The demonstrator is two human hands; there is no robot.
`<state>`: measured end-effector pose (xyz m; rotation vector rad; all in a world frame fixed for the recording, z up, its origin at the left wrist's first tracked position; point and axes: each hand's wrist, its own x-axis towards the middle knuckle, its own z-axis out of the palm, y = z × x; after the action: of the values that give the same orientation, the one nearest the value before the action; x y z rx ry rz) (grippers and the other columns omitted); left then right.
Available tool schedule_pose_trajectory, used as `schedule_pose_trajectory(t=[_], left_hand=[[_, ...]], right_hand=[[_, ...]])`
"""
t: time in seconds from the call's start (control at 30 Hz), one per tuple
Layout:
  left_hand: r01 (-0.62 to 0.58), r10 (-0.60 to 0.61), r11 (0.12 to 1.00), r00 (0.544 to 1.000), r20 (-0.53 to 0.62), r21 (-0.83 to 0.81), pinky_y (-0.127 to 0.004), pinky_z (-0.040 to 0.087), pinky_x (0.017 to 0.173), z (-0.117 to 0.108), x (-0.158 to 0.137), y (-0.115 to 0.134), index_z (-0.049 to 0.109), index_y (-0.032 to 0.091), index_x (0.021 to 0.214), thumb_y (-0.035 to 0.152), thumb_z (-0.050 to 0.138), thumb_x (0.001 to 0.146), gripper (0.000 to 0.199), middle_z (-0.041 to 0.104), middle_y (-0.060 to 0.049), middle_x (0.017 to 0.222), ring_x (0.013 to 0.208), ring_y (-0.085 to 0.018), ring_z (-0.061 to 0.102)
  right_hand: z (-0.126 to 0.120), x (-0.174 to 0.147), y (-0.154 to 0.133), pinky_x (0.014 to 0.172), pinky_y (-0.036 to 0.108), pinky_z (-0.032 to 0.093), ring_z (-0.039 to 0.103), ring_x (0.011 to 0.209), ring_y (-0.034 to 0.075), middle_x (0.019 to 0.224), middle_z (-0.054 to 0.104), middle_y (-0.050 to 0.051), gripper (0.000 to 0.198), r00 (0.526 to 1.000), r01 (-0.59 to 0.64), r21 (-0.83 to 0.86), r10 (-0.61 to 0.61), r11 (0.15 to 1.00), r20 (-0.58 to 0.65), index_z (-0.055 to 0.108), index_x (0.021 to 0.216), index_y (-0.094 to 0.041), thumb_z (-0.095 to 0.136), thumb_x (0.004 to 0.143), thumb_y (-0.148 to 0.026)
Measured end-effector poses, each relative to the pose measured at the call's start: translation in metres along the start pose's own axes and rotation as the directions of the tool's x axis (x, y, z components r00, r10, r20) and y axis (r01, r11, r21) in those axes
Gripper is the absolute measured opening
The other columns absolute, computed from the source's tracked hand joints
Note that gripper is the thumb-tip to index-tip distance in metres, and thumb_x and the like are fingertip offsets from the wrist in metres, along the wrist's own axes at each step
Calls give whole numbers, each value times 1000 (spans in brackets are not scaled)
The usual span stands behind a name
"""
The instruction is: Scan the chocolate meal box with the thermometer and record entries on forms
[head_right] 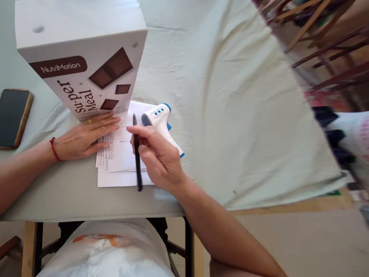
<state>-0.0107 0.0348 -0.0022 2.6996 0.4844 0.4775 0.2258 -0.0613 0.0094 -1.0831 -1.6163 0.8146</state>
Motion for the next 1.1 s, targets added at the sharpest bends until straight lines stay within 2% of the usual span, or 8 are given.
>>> schedule_pose_trajectory(t=[0.07,0.13,0.23,0.27,0.37,0.5,0.67,1.1], left_hand=[[11,-13,1000,995,100,18,-56,33,124,2,0,-2,51,12,146,39,43,105,49,42,-19,160,153,-34,34],[12,-18,999,990,138,45,-57,30,125,3,0,-3,53,13,144,43,46,104,51,39,-20,161,153,-35,33],[7,-18,998,988,154,66,-57,30,125,3,0,-1,53,14,145,46,51,100,55,38,-20,161,153,-36,33],[7,-18,998,987,158,68,-56,29,125,3,0,0,52,14,146,46,53,99,56,38,-20,162,153,-35,33],[14,-26,997,986,165,73,-56,28,126,2,1,1,51,13,146,44,54,98,57,37,-20,162,153,-35,32],[46,-56,997,983,173,63,-55,27,126,2,2,4,51,13,145,38,46,102,50,37,-19,162,153,-34,32],[117,-123,992,983,133,55,-57,26,126,5,4,13,54,15,142,38,48,101,48,40,-17,161,153,-34,34],[163,-168,985,977,134,50,-57,28,125,4,8,18,57,15,138,33,52,96,46,43,-16,160,152,-35,35]], right_hand=[[3,-1,0,74,39,58,64,79,19,88,63,3,35,999,-5,129,-1,992,48,60,126,-29,63,91,-28],[7,-3,-1,76,39,59,63,78,18,87,61,1,39,999,-6,218,-6,976,51,59,124,-32,71,87,-27],[13,-11,-2,67,34,54,58,68,15,78,57,-2,16,1000,-22,280,26,960,-9,64,110,-32,64,94,-30],[14,-13,-2,64,34,51,56,66,15,76,57,-1,13,999,-38,276,44,960,-15,66,108,-31,58,97,-33],[16,-19,-1,65,37,51,58,69,18,76,61,1,24,993,-116,187,112,976,31,70,108,-28,48,100,-35],[20,-19,-2,57,31,48,57,62,15,72,63,0,15,981,-192,35,191,981,27,67,93,-26,55,88,-19],[28,-15,-5,45,24,38,48,49,9,61,59,-5,16,986,-166,-70,168,984,18,57,76,-24,61,75,-9],[31,-15,-7,51,23,39,48,51,8,59,57,-6,13,988,-96,-117,109,988,112,58,75,-23,58,81,-11]])
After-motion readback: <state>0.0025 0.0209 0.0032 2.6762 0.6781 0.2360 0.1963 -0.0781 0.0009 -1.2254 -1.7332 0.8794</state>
